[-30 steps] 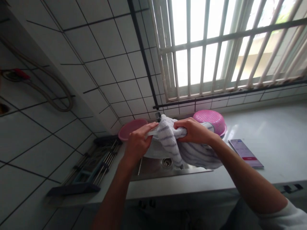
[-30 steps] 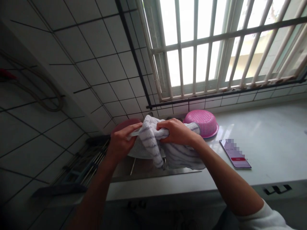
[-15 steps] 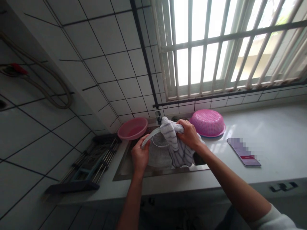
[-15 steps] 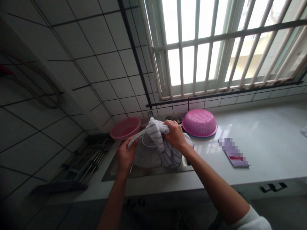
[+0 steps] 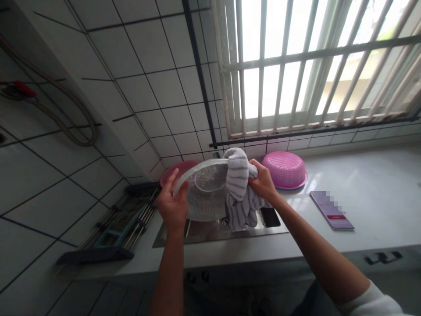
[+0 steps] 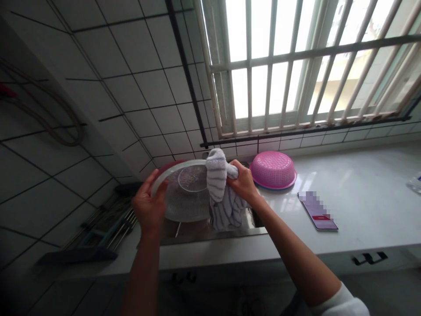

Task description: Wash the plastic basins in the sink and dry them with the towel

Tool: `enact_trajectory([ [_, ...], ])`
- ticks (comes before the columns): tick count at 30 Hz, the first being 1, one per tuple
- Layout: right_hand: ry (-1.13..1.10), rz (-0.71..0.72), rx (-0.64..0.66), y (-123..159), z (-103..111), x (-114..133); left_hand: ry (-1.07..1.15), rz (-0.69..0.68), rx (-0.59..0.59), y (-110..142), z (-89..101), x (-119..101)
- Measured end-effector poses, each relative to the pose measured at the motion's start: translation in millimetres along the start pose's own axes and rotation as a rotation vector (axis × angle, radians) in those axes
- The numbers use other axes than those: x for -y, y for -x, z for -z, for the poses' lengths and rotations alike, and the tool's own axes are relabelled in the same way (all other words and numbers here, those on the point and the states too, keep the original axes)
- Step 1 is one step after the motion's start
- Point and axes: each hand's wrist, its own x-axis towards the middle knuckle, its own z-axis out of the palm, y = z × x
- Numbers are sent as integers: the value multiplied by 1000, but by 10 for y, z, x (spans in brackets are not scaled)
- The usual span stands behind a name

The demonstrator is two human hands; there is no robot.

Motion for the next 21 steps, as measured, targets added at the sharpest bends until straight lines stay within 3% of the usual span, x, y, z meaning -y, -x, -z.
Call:
enact_trajectory([
  [2, -50, -53, -45, 10, -13, -78, 26, 88, -46, 83, -2, 140],
  [4, -9, -44, -46, -8, 0, -65, -29, 115, 23, 179, -37, 230],
  [6, 94, 48, 25, -48, 34, 37, -105, 48, 149, 241, -87, 227],
  [9, 288, 298, 248, -97, 60, 289, -186, -149, 344, 239, -167, 66],
  [11, 381, 401, 341, -103, 43, 444, -244, -218, 402, 201, -219, -63],
  [15, 389, 359, 244, -63, -8, 483, -150, -157, 271, 159, -277, -136],
  [19, 204, 177, 32, 0, -50, 166, 136, 44, 65, 244, -258, 83],
  [21, 111, 63, -13, 17, -73, 12, 205, 145, -55, 339, -240, 248],
])
